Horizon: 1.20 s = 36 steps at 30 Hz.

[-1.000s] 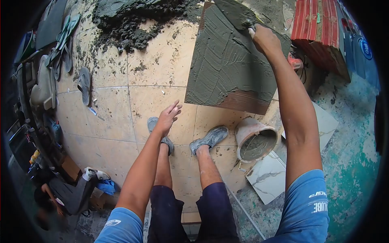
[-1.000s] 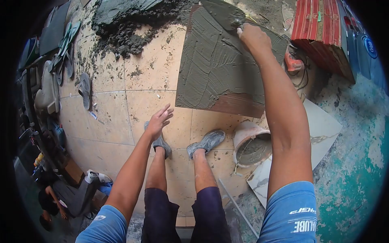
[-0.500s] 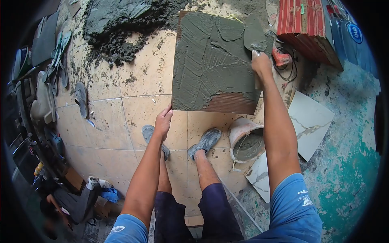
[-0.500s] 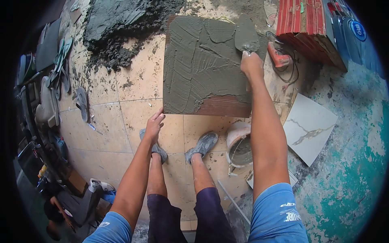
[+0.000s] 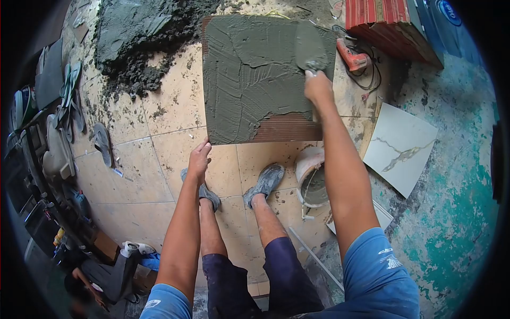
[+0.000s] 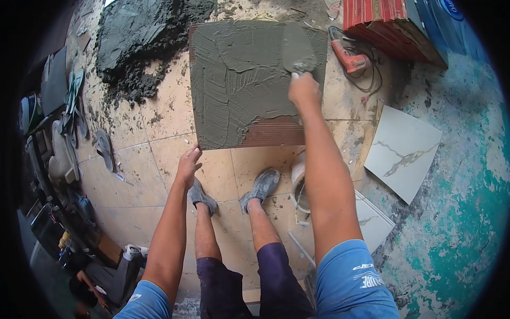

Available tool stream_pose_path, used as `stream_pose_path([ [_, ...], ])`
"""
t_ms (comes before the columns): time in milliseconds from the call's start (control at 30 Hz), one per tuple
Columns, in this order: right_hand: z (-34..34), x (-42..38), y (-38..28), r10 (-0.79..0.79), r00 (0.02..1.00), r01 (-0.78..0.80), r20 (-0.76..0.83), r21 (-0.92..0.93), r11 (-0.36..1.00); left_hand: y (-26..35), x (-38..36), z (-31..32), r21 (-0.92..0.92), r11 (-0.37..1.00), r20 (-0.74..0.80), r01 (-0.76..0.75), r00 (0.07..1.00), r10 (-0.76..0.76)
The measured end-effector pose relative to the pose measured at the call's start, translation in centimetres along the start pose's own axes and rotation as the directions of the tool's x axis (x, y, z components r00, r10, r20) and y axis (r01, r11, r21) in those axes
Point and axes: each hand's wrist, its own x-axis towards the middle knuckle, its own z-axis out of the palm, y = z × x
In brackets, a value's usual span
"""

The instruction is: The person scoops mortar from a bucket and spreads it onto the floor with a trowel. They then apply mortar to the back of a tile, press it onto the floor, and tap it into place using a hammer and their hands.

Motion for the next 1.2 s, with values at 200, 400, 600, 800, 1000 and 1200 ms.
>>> stream_pose_path([
  [200, -2.6, 3.5, 9.7, 0.11, 0.993, -0.11, -0.04, 0.01, 0.994, 0.1, -0.1, 0.5, 0.062, 0.998, -0.019, -0.015, 1.0, 0.016],
  [400, -3.4, 4.9, 8.9, -0.089, 0.993, 0.089, -0.077, -0.005, 0.996, -0.1, 0.2, 0.4, 0.105, 0.994, -0.016, -0.021, 1.0, 0.023],
  [600, -4.5, 5.9, 8.7, 0.002, 0.996, -0.005, -0.086, -0.037, 0.999, 0.5, -0.3, 0.8, 0.148, 0.989, -0.031, -0.005, 0.999, 0.01],
  [800, -1.7, 1.9, 10.6, -0.067, 0.901, -0.059, 0.429, 0.273, 0.96, 0.9, -0.5, 0.8, 0.159, 0.987, -0.021, 0.0, 1.0, 0.003],
  [1000, 3.4, -6.6, 8.8, -0.387, 0.755, 0.409, 0.529, 0.082, 0.909, 0.8, -0.2, -0.1, 0.121, 0.992, 0.076, -0.024, 0.997, 0.014],
  [1200, 4.1, -13.6, 11.8, -0.322, 0.703, 0.56, 0.634, -0.216, 0.8, 0.9, 0.0, -0.3, 0.117, 0.993, 0.091, -0.024, 0.996, 0.013],
])
